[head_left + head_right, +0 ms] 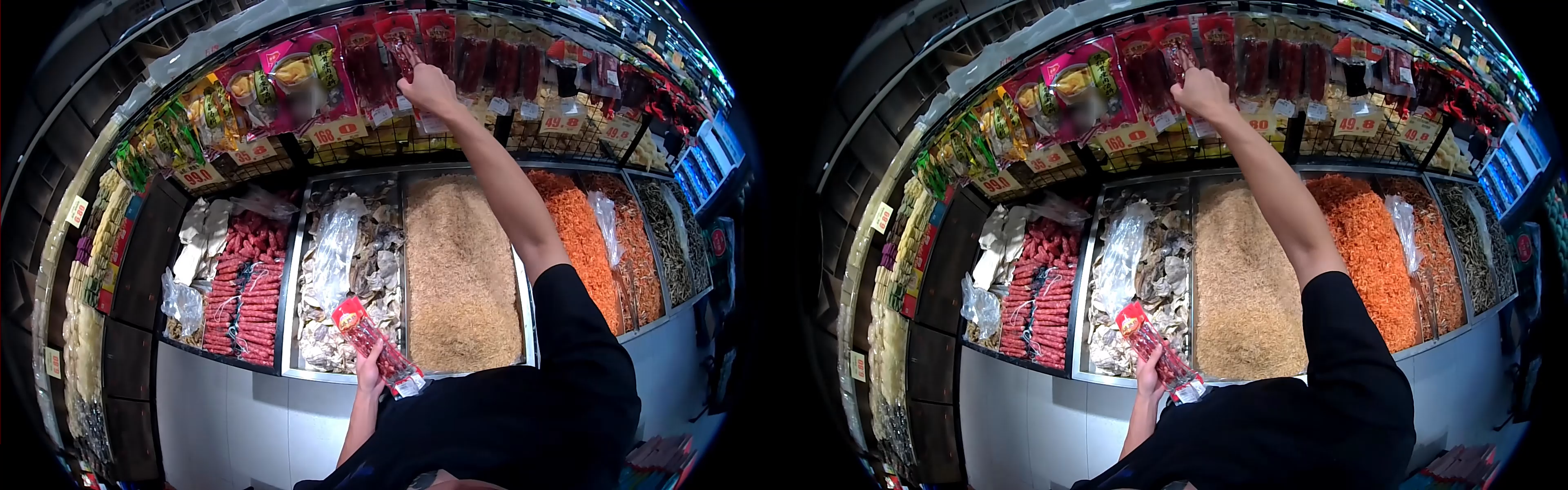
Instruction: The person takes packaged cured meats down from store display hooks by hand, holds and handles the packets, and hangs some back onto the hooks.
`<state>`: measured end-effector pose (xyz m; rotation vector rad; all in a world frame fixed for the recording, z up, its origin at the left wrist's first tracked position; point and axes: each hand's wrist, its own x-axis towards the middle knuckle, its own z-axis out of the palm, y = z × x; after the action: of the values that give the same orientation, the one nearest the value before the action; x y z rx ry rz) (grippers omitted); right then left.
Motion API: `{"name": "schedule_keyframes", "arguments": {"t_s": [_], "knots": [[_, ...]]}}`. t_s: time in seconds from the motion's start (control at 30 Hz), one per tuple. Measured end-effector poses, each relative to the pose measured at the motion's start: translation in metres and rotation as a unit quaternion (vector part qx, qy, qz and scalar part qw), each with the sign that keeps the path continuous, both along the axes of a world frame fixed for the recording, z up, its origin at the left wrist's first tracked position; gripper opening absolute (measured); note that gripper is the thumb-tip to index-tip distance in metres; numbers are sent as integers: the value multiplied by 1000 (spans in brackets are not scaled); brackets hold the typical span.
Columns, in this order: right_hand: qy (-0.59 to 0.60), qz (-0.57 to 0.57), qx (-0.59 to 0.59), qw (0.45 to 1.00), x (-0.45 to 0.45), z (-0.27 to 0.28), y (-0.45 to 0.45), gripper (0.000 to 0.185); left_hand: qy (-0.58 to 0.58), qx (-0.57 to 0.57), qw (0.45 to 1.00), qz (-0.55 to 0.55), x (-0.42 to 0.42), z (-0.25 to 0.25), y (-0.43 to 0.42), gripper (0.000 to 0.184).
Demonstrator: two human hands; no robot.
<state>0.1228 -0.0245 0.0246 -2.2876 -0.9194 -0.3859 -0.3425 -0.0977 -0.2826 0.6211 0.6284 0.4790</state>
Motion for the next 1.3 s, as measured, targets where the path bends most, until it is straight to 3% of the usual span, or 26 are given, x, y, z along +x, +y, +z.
{"name": "schedule_keyframes", "arguments": {"t_s": [0.1,0.3,0.43,0.53,0.63,0.7,0.77,0.8,0.83,0.87,0.9,0.93,0.97,1.03,1.1,1.13,1.3], "knots": [[-1,-1,11,1000,22,-6,27,77,-5,15,1000,0,-2,-12,2,27],[80,-21,-31,996,51,1,64,86,-6,6,1000,-5,-5,10,0,28],[100,-21,-46,994,59,2,71,88,-4,11,999,45,-6,11,-4,23],[116,26,-102,988,59,-4,67,90,4,20,999,44,-7,11,-3,23],[47,-20,-175,983,27,-25,44,74,5,19,999,32,-6,12,-4,24],[31,150,-131,979,15,-58,22,60,-6,-5,1000,29,-8,3,-2,28],[63,212,-100,970,-54,-79,-22,53,-15,-29,999,24,-10,-17,3,33],[153,257,-156,942,-94,-78,-48,54,-58,-61,996,8,-8,-31,8,34],[239,311,-216,894,-120,-92,-62,57,-98,-93,991,-7,-10,-38,9,35],[197,407,-218,865,-135,-142,-71,63,-116,-95,989,-12,-7,-30,8,42],[234,452,-282,813,-161,-162,-87,70,-115,-96,989,-13,-1,-19,6,42],[211,490,-306,788,-188,-172,-107,77,-96,-56,994,-6,5,-8,3,44],[282,500,-329,750,-214,-176,-120,86,-77,-15,997,0,11,-3,1,46],[358,513,-249,740,-251,-226,-138,94,-94,-6,995,-8,17,-20,3,45],[374,436,-239,783,-285,-223,-156,100,-68,25,996,-55,26,-4,1,39],[314,424,-138,838,-300,-257,-164,104,-46,42,997,-53,31,-10,2,36],[258,319,-118,904,-319,-271,-186,103,-40,74,993,-87,40,-3,-8,40]]}}
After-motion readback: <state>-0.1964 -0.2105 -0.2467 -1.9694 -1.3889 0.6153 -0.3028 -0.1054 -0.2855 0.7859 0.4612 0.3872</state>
